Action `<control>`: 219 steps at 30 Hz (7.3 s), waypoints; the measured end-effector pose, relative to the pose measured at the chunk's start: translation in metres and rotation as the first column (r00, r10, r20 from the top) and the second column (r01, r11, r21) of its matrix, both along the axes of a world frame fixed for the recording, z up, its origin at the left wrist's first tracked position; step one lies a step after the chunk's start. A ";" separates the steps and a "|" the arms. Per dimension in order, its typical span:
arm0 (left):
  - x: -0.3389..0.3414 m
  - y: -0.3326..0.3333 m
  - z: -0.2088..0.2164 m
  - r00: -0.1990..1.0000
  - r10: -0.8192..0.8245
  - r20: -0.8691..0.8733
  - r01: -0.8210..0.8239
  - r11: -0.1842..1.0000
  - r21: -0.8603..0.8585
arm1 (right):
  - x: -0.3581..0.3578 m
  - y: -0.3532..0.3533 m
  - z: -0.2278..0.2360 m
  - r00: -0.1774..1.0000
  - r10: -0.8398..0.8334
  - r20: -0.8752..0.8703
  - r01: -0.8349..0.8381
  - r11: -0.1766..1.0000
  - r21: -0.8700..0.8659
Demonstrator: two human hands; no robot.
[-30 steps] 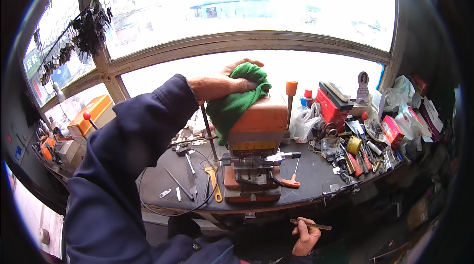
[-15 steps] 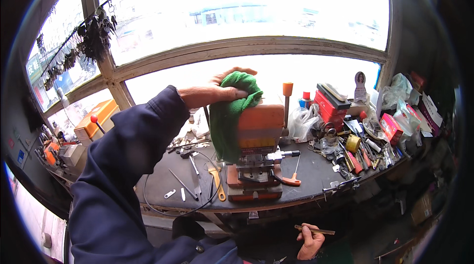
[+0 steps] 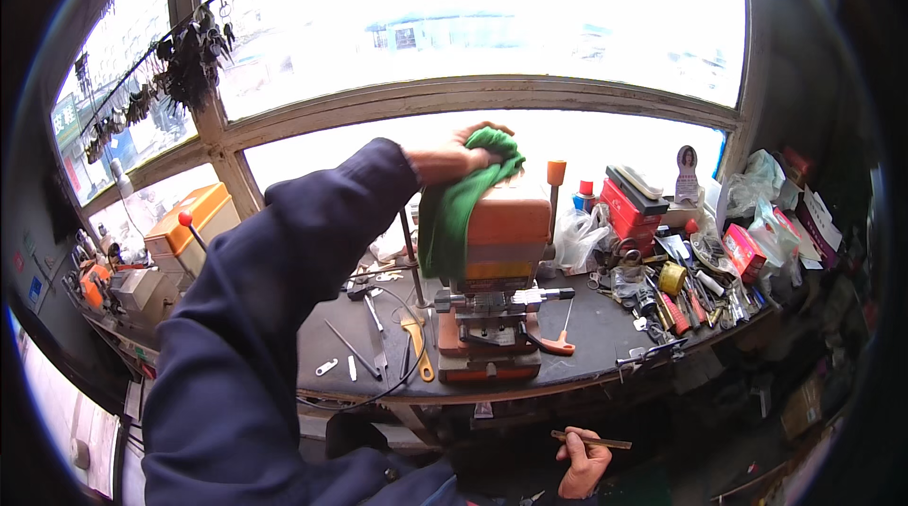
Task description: The person wipes the exterior of a key duplicator machine with a green cloth, then uses a small metal tool to scrape or clean crevices on the machine's surface. The person repeatedly wipes and scrapes different areas of the machine throughout the clip.
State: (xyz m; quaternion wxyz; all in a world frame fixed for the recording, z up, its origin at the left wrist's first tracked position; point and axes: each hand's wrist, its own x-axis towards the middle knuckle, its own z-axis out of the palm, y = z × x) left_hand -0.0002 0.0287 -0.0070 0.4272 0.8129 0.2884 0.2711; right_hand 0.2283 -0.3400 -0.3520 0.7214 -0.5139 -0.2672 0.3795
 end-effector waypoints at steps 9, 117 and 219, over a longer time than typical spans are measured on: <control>-0.012 0.005 -0.002 0.974 -0.214 0.079 0.222 0.968 -0.118 | -0.001 0.020 0.008 1.000 0.015 0.005 -0.014 0.999 -0.052; -0.007 -0.067 -0.063 0.747 0.172 0.642 -0.402 0.887 0.229 | -0.041 0.225 0.204 0.966 -0.205 0.159 -0.015 0.567 0.824; -0.017 -0.058 -0.065 0.748 0.085 0.658 -0.237 0.961 0.146 | -0.043 0.230 0.209 0.941 -0.284 0.182 -0.002 0.534 0.845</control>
